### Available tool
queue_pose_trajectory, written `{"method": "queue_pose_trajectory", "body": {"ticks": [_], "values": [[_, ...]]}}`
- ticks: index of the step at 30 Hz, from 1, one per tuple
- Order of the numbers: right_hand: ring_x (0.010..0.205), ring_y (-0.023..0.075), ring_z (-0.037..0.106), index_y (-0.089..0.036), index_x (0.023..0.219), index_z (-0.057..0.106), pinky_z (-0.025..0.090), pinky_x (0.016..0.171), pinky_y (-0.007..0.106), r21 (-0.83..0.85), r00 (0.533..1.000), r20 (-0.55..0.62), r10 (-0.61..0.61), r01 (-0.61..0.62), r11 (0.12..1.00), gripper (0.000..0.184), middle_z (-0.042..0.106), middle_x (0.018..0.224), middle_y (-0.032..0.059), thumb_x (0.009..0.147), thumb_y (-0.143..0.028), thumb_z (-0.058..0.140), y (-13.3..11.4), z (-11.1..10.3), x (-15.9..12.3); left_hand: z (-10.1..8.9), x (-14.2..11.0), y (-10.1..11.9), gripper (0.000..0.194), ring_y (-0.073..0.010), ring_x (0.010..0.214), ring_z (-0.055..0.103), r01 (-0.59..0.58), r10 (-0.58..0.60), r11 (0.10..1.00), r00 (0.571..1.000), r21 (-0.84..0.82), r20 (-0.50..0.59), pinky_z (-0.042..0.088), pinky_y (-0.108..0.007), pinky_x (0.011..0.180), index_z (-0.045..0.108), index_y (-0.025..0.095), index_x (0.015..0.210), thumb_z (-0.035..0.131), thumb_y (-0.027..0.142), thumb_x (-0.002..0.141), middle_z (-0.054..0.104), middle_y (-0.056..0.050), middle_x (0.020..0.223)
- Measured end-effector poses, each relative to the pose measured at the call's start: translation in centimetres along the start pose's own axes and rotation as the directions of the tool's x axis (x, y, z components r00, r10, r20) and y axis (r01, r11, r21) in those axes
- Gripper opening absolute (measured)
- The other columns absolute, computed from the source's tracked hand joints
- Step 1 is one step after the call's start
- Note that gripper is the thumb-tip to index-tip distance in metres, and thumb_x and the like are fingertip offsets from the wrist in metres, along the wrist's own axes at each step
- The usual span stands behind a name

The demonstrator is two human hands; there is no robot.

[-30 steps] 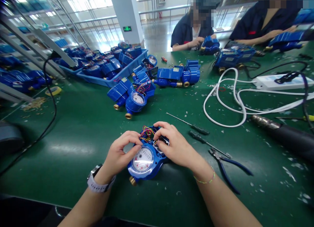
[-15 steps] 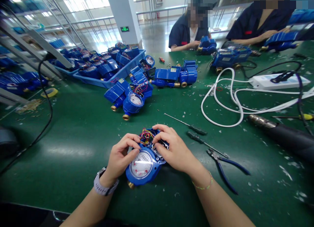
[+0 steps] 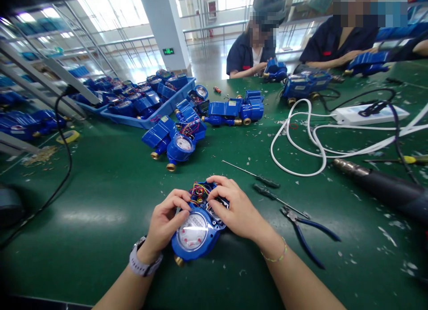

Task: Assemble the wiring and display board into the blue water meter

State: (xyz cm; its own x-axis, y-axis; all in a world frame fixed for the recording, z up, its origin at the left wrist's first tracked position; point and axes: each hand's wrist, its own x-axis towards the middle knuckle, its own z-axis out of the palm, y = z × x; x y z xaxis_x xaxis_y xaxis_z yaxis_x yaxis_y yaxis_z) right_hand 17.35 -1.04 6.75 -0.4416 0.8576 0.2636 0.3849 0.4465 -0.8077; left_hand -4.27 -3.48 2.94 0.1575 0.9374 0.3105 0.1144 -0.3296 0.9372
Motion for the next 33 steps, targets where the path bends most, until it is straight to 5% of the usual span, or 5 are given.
{"method": "queue_pose_trajectory", "body": {"ticks": [33], "values": [[0.119, 0.0254, 0.053, -0.021, 0.085, 0.065, 0.040, 0.101, 0.049, -0.011, 1.000, -0.016, 0.006, -0.006, 1.000, 0.017, 0.058, 0.129, 0.0090, 0.094, -0.024, 0.050, 0.14, 0.04, 0.01, 0.05, 0.06, 0.22, 0.012, -0.0213, 0.093, 0.057, 0.040, -0.040, 0.999, 0.999, -0.001, -0.023, 0.045, -0.034, 0.086, 0.068, 0.017, 0.076, 0.066, 0.027, 0.083, 0.060, -0.008, 0.091]]}}
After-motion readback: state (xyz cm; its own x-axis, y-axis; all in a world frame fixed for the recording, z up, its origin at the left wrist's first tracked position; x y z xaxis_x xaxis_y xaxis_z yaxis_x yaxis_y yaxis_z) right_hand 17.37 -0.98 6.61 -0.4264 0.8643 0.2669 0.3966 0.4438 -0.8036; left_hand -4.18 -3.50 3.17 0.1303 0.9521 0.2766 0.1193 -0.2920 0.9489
